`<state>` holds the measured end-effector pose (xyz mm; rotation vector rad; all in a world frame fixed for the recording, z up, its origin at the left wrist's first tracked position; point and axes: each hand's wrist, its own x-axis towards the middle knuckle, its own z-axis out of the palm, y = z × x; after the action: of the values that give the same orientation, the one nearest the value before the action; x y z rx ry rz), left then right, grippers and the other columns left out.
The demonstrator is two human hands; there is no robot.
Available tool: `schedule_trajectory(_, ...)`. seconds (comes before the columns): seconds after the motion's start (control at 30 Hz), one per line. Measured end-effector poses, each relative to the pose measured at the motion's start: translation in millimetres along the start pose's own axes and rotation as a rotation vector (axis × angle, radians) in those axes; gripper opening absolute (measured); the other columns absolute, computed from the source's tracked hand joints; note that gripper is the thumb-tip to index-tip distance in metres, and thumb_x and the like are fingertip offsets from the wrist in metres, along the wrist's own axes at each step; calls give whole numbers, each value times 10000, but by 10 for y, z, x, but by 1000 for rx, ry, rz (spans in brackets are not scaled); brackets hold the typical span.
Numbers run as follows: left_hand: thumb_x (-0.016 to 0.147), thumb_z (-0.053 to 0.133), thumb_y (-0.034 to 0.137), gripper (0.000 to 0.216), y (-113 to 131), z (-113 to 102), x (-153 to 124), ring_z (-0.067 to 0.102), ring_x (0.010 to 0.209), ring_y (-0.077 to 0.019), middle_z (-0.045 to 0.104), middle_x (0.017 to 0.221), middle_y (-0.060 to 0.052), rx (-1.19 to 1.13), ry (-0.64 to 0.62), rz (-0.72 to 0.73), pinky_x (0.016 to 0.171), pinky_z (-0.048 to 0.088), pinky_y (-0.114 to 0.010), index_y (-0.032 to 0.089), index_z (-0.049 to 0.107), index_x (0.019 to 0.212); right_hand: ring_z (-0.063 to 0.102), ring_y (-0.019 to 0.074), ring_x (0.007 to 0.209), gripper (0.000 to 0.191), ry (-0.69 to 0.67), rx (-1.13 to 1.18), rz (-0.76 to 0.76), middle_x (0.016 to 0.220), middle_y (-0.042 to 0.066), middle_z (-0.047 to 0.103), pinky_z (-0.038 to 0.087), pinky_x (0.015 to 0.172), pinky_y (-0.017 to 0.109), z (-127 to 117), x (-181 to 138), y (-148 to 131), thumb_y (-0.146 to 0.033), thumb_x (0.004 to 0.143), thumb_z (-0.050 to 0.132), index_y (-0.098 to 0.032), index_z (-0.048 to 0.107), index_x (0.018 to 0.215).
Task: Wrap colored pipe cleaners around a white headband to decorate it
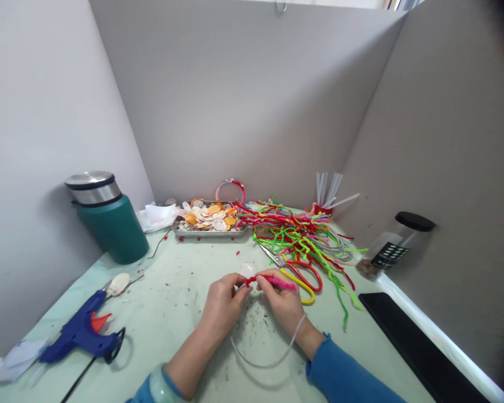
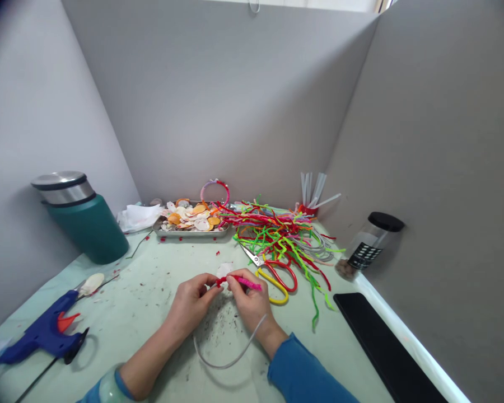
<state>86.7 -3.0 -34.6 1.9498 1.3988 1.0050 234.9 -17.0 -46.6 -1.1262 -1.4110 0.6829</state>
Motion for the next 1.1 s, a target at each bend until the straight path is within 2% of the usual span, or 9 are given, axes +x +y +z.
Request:
schedule_trajectory(0.17, 773, 524, 290, 182, 10, -7, -11, 463, 512, -115, 611, 611, -3, -23, -2, 18, 522, 307, -215, 177, 666, 754, 556, 139, 588, 173, 6, 6, 16, 631, -2, 606, 432, 542, 228, 7, 0, 3, -329, 822, 546, -185, 638, 797)
schedule_trajectory(0.3, 764, 533, 323, 202, -24, 18, -8, 446, 499, -108, 580, 568, 13, -120, -2, -24, 501, 302, -206, 176, 664, 721, 556, 139, 574, 185, 9, 8, 13, 624, -1, 608, 435, 528, 230, 7, 4, 13, -342, 816, 548, -185, 643, 794)
schedule_trajectory(0.53, 720, 577, 377, 234, -3, 21, 12, 349, 334, -64, 470, 433, 62, -397, -90, -243, 368, 257, -189, 150, 617, 678, 563, 140, 589, 167, -5, 14, -5, 638, 0, 613, 440, 540, 231, -7, 1, -8, -325, 817, 548, -188, 642, 800)
schedule_trajectory(0.67, 696, 604, 405, 279, 55, -14, 19, 352, 314, -46, 536, 499, 37, -512, -149, -332, 332, 259, -180, 127, 624, 694, 563, 136, 597, 149, -7, 22, -10, 640, -5, 612, 436, 553, 229, -11, -2, -7, -307, 818, 550, -188, 637, 794)
schedule_trajectory(0.8, 718, 585, 413, 306, 87, -35, 22, 374, 316, -32, 614, 622, -6, -526, -180, -342, 329, 275, -176, 111, 637, 732, 554, 137, 595, 156, 8, 20, 6, 636, -5, 601, 435, 544, 232, -11, -2, 21, -314, 822, 546, -185, 632, 798)
schedule_trajectory(0.9, 724, 582, 423, 315, 85, -40, 16, 367, 307, -30, 581, 564, 11, -567, -192, -353, 320, 271, -171, 112, 612, 686, 552, 136, 589, 158, 18, 22, 7, 631, -5, 597, 433, 535, 231, -10, -1, 33, -317, 819, 551, -183, 632, 792)
schedule_trajectory(1.1, 672, 645, 366, 256, 39, -59, 8, 347, 312, -30, 559, 531, 22, -885, -254, -478, 307, 299, -170, 116, 592, 673, 567, 137, 614, 136, -16, 48, -3, 661, 2, 614, 440, 543, 227, -9, -6, 16, -294, 821, 558, -186, 640, 825)
